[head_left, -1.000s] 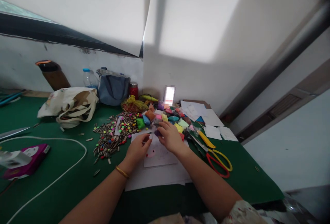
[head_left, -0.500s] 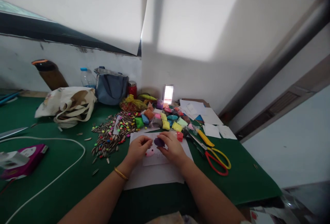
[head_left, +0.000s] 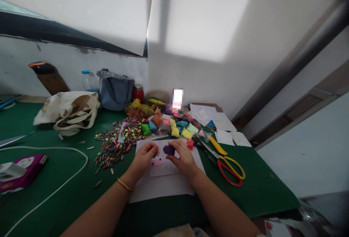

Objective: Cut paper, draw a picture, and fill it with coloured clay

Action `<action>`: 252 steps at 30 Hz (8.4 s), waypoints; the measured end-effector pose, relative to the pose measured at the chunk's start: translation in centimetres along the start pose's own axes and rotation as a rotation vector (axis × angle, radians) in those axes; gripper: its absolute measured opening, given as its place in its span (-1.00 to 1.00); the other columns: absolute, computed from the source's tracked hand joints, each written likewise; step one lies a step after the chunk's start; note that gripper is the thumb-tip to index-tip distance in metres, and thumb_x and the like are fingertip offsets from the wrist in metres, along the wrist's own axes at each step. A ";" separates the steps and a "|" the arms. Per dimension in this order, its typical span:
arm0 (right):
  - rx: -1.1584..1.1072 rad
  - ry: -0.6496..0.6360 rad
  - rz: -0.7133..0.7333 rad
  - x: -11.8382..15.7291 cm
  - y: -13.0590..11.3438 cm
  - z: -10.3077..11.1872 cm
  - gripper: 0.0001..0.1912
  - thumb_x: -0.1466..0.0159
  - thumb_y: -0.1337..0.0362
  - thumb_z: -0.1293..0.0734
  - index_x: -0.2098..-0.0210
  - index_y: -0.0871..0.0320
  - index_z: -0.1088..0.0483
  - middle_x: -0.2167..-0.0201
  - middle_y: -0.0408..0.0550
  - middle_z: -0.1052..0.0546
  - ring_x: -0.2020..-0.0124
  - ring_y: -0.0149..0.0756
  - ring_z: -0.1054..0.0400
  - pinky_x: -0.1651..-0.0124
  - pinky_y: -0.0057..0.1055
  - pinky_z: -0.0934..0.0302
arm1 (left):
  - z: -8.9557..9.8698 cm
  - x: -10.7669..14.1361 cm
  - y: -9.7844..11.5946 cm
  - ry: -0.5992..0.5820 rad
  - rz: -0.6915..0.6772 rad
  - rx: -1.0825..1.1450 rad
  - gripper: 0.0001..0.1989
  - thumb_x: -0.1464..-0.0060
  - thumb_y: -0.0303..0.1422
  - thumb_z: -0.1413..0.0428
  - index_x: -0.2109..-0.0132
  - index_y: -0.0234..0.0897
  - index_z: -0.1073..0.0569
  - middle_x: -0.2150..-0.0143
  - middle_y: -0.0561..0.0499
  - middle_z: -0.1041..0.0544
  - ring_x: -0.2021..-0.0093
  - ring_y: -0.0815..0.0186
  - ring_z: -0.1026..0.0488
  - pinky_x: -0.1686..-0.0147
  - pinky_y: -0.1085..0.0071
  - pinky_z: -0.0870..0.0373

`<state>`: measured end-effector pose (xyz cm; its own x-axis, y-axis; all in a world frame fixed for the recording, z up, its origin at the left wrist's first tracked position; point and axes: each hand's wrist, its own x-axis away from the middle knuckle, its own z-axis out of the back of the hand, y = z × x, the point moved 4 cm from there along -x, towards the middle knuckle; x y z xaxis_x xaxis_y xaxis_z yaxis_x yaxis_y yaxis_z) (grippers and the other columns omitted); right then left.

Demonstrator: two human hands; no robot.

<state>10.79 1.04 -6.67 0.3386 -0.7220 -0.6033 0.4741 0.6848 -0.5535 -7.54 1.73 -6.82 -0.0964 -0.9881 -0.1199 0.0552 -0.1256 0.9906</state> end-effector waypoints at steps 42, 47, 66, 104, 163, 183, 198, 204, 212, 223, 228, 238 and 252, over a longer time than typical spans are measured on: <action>-0.184 -0.018 -0.429 0.4 3.9 -1.8 -0.60 -0.18 0.26 -0.40 -0.01 0.12 -0.39 0.05 0.04 -0.45 0.05 -0.16 -0.34 0.08 -0.24 -0.32 | 1.0 -0.1 -1.3 -0.393 -0.282 -0.877 -0.64 -0.10 -0.49 -0.03 0.02 -0.11 -0.58 0.22 -0.07 -0.44 0.17 0.23 -0.39 0.11 0.34 -0.28; -0.184 -0.029 -0.420 0.4 4.0 -1.9 -0.61 -0.19 0.26 -0.40 -0.01 0.13 -0.39 0.06 0.03 -0.44 0.07 -0.17 -0.34 0.11 -0.26 -0.32 | 0.6 0.1 -1.2 -0.416 -0.316 -0.958 -0.68 -0.16 -0.42 -0.02 0.05 -0.11 -0.61 0.23 -0.10 -0.45 0.16 0.19 -0.38 0.12 0.29 -0.29; -0.060 -0.023 -0.078 0.6 0.9 -1.8 -0.46 -0.17 0.31 -0.43 -0.13 0.04 -0.32 0.00 0.07 -0.37 -0.04 -0.13 -0.31 -0.12 -0.15 -0.25 | 1.0 0.0 -1.0 0.044 -0.134 -0.343 -0.81 -0.13 -0.20 -0.09 0.24 -0.23 -0.41 0.33 0.07 -0.47 0.34 0.34 -0.43 0.32 0.43 -0.39; 0.005 0.032 -0.053 -0.1 -0.4 -0.4 -0.74 -0.24 0.41 -0.29 0.09 0.07 -0.45 0.15 0.01 -0.47 0.08 -0.19 -0.35 -0.01 -0.21 -0.28 | -0.7 0.7 -0.4 -0.044 0.109 0.113 -0.69 0.12 -0.26 -0.27 0.27 -0.25 -0.35 0.35 0.09 -0.45 0.34 0.35 -0.48 0.42 0.45 -0.47; 0.049 -0.032 0.039 -0.1 -0.6 -1.3 -0.74 -0.22 0.45 -0.28 0.12 0.12 -0.44 0.18 0.03 -0.46 0.16 -0.20 -0.34 0.10 -0.26 -0.29 | -0.3 1.1 0.2 -0.011 -0.468 -0.764 -0.93 -0.15 -0.37 -0.14 0.26 -0.20 -0.54 0.25 -0.01 -0.52 0.19 0.25 -0.45 0.15 0.33 -0.38; -0.264 -0.091 -0.069 0.1 -0.7 -1.1 -0.55 -0.12 0.43 -0.34 -0.01 0.09 -0.32 -0.10 0.08 -0.28 -0.05 -0.18 -0.28 0.00 -0.27 -0.33 | -0.3 1.4 1.2 0.034 -0.508 -0.610 -0.91 -0.11 -0.43 -0.15 0.25 -0.20 -0.55 0.15 -0.05 -0.43 0.10 0.24 -0.40 0.07 0.27 -0.41; -0.249 -0.014 -0.120 -0.1 -0.3 -1.1 -0.83 -0.20 0.41 -0.29 0.20 0.12 -0.39 0.30 -0.09 -0.45 0.28 -0.31 -0.34 0.20 -0.37 -0.27 | -0.8 1.3 0.6 -0.008 -0.441 -0.581 -0.83 -0.12 -0.30 -0.19 0.14 -0.21 -0.55 0.14 -0.05 -0.46 0.09 0.22 -0.42 0.06 0.25 -0.41; -0.236 0.014 -0.159 0.1 0.2 -0.8 -0.81 -0.20 0.41 -0.28 0.19 0.12 -0.39 0.29 -0.08 -0.47 0.27 -0.30 -0.35 0.20 -0.36 -0.27 | -0.7 1.1 0.8 -0.100 -0.450 -0.497 -0.83 -0.21 -0.35 -0.08 0.11 -0.20 -0.54 0.14 -0.06 -0.47 0.10 0.25 -0.42 0.07 0.28 -0.43; -0.252 -0.022 0.013 -0.3 -0.6 -1.1 -0.91 -0.26 0.38 -0.28 0.26 0.09 -0.40 0.26 -0.04 -0.47 0.18 -0.27 -0.37 0.11 -0.30 -0.30 | -0.7 0.9 -0.1 -0.056 -0.410 -0.500 -0.90 -0.11 -0.34 -0.19 0.19 -0.20 -0.53 0.17 -0.03 -0.44 0.12 0.25 -0.42 0.09 0.28 -0.43; -0.263 0.022 -0.174 -0.2 0.5 -0.8 -0.86 -0.18 0.40 -0.25 0.26 0.12 -0.36 0.33 -0.09 -0.44 0.29 -0.30 -0.33 0.22 -0.36 -0.26 | -0.8 1.4 1.6 0.003 -0.464 -0.440 -0.91 -0.06 -0.32 -0.24 0.35 -0.22 -0.51 0.19 -0.02 -0.40 0.13 0.25 -0.38 0.09 0.28 -0.39; -0.413 0.030 -0.270 0.0 1.5 -1.1 -0.89 -0.19 0.38 -0.26 0.26 0.12 -0.32 0.36 -0.11 -0.45 0.33 -0.32 -0.38 0.26 -0.38 -0.31 | -0.4 1.1 1.2 -0.002 -0.378 -0.323 -0.86 -0.09 -0.26 -0.19 0.33 -0.24 -0.51 0.33 0.02 -0.41 0.29 0.31 -0.39 0.27 0.37 -0.39; -0.216 -0.024 -0.120 -0.1 0.5 -1.3 -0.65 -0.14 0.34 -0.42 0.09 0.09 -0.35 0.19 -0.05 -0.38 0.22 -0.29 -0.33 0.19 -0.34 -0.31 | -0.9 0.6 -0.8 -0.078 -0.232 -0.392 -0.82 -0.14 -0.33 -0.11 0.12 -0.20 -0.54 0.20 -0.02 -0.59 0.18 0.24 -0.51 0.16 0.32 -0.44; -0.147 -0.009 -0.147 0.1 0.7 -1.3 -0.72 -0.23 0.06 -0.39 0.24 0.13 -0.37 0.36 -0.10 -0.43 0.34 -0.31 -0.32 0.28 -0.38 -0.22 | -0.9 0.9 -0.4 0.030 -0.205 -0.473 -0.81 -0.11 -0.35 -0.10 0.15 -0.18 -0.56 0.21 0.01 -0.60 0.19 0.25 -0.53 0.16 0.34 -0.45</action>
<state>10.10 1.55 -7.88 0.2825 -0.8154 -0.5052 0.3957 0.5788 -0.7130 -6.78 0.77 -7.38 -0.1239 -0.9401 -0.3175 0.4822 -0.3367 0.8088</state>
